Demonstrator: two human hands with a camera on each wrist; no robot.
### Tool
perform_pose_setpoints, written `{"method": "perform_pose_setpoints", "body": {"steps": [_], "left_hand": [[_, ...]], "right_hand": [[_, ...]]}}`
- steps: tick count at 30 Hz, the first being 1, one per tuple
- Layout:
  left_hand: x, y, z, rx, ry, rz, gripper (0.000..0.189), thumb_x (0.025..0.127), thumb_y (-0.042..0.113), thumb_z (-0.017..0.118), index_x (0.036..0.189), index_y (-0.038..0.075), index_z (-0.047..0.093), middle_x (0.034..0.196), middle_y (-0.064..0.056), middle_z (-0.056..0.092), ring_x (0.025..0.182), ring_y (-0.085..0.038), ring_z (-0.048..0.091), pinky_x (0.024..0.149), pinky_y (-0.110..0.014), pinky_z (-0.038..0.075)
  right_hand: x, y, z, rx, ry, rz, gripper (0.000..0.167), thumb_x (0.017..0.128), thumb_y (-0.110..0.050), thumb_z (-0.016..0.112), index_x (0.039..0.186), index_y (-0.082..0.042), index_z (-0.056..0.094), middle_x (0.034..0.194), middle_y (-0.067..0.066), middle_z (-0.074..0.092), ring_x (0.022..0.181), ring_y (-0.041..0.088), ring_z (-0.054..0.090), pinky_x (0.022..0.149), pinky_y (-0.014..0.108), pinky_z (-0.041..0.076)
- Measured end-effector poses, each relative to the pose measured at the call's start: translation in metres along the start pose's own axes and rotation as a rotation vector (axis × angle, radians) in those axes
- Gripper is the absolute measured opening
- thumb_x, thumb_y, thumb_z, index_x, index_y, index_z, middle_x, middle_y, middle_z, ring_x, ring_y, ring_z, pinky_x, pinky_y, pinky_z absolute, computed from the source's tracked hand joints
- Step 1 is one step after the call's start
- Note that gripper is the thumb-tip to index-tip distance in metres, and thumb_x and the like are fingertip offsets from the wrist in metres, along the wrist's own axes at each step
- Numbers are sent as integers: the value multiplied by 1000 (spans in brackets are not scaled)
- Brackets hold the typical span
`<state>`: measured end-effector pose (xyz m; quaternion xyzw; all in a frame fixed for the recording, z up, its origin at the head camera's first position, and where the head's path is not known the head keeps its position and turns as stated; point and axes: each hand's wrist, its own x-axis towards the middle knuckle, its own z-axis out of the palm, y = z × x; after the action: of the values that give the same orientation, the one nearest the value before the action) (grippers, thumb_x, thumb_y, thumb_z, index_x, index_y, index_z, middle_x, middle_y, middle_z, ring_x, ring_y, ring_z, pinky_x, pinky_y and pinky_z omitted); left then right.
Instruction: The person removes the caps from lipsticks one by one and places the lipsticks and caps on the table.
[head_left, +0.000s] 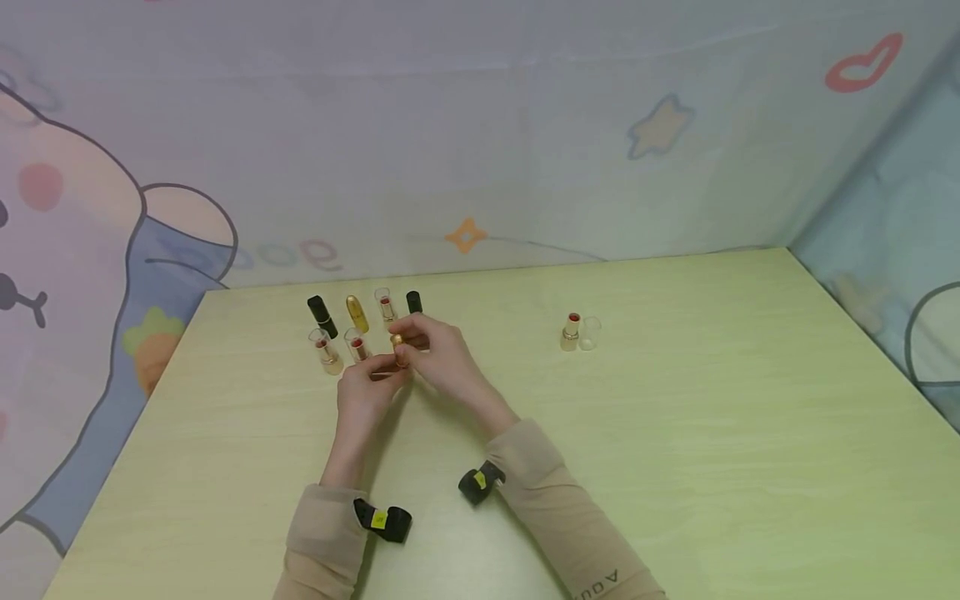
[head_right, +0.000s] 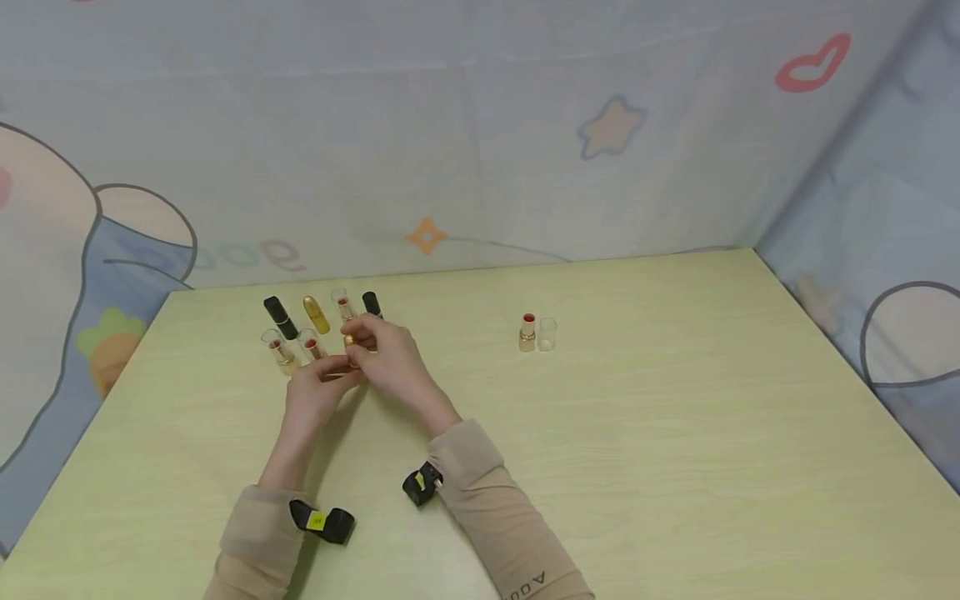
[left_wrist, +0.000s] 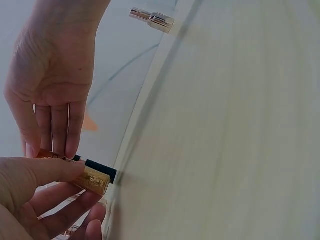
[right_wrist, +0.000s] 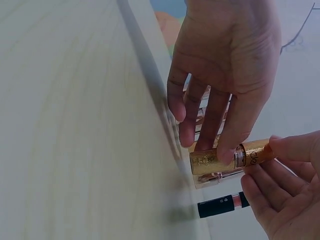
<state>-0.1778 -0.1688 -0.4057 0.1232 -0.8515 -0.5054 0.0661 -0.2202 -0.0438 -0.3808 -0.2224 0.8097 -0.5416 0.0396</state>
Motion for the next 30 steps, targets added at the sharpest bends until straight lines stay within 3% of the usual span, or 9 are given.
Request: {"method": "perform_pose_setpoints", "body": {"steps": [30], "left_hand": [[-6,12,2,30,-19,29,28,84,13,71,109,0,71,104,-19,73,95,-33,69,81,-37,54]], "right_hand": [[-3,-9,-16,24,57,-26,20,91,-6,64,111,-6,65,104,10,71,95,23,67,86,30,54]]}}
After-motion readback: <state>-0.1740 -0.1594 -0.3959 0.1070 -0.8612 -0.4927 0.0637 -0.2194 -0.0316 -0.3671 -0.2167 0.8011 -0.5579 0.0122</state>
